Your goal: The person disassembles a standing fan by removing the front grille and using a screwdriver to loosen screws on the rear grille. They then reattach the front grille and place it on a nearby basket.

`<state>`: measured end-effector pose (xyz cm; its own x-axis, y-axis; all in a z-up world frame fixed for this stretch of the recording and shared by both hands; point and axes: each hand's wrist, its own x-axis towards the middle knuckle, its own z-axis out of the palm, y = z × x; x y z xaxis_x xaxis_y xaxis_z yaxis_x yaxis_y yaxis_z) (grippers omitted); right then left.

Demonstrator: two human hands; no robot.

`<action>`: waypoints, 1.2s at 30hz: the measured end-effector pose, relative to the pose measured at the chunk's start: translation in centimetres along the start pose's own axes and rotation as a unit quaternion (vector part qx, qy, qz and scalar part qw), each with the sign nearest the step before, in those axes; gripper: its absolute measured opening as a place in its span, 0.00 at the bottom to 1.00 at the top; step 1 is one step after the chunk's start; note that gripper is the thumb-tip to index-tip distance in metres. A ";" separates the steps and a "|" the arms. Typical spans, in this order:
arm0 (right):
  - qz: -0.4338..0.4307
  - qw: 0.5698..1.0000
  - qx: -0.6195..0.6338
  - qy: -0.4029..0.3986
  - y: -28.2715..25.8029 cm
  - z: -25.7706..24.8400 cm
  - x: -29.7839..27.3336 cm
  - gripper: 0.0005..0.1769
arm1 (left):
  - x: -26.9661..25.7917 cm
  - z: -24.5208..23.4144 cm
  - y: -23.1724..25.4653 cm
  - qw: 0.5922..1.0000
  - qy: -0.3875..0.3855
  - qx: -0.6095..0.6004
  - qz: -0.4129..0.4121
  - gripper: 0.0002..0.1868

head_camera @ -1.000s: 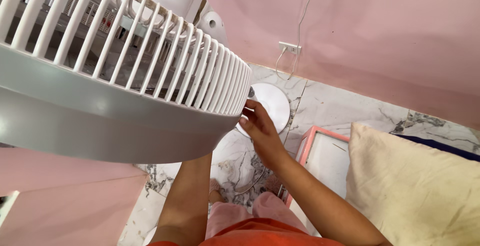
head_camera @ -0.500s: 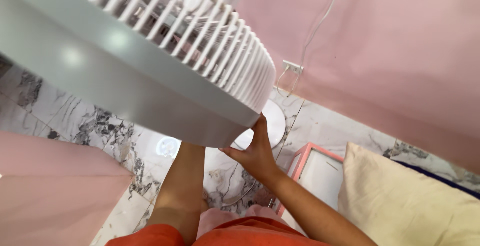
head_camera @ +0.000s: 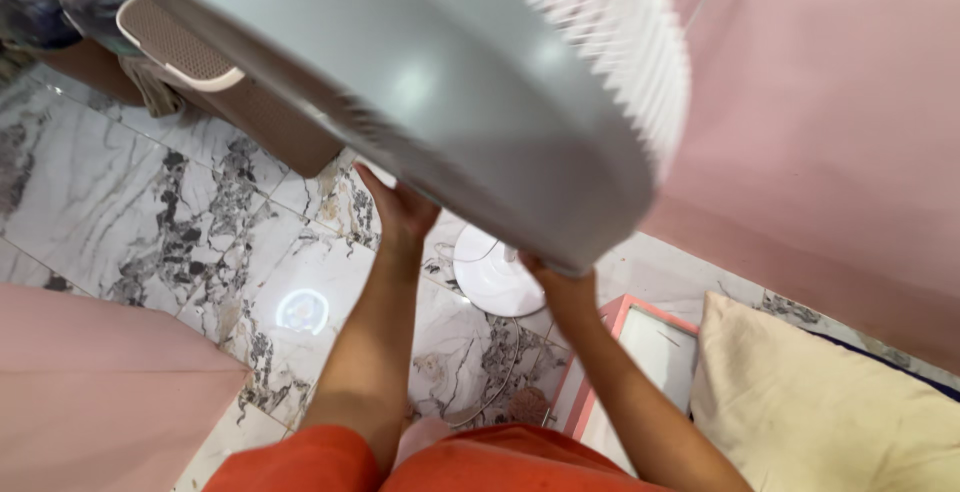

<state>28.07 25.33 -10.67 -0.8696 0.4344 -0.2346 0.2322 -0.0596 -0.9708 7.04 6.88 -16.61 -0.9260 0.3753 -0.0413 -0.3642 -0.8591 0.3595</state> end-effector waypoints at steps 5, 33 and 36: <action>-0.038 0.994 0.098 -0.028 0.7 -0.3 0.4 0.24 | 3.8 -0.6 6.6 0.992 0.070 0.107 -0.004 0.65; -0.029 0.881 0.469 -0.048 -0.4 3.7 -1.8 0.25 | 6.6 2.7 12.3 0.976 -0.087 0.166 0.109 0.23; -0.030 0.872 0.484 -0.071 -0.1 2.9 -1.3 0.22 | 6.9 2.3 11.7 0.980 -0.079 0.139 0.116 0.22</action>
<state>27.90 22.21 -10.39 -0.9284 0.3520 -0.1190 -0.2328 -0.8008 -0.5519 -3.36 0.23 -10.53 -0.9453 0.2503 0.2091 -0.0847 -0.8075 0.5838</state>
